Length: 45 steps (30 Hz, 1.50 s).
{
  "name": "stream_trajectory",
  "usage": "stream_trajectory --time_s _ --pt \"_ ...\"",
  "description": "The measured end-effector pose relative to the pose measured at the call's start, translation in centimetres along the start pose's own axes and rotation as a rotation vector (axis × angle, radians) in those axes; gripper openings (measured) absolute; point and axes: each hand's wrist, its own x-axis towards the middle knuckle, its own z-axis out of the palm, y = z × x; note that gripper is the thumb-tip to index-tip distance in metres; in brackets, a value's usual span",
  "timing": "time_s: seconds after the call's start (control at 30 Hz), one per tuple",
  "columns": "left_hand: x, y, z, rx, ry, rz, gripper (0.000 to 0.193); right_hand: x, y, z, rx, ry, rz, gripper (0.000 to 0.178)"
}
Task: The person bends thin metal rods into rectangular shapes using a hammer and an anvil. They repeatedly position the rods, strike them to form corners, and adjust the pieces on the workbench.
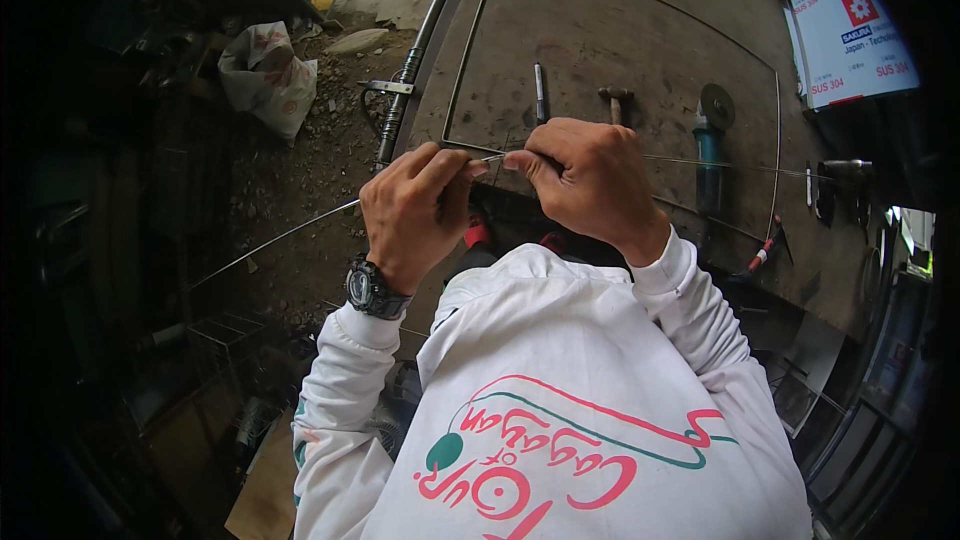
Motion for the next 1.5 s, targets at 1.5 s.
stream_trajectory --time_s 1.5 --pt "1.0 -2.4 -5.0 -0.174 -0.239 -0.011 0.010 0.3 0.0 -3.5 0.038 -0.103 -0.078 0.009"
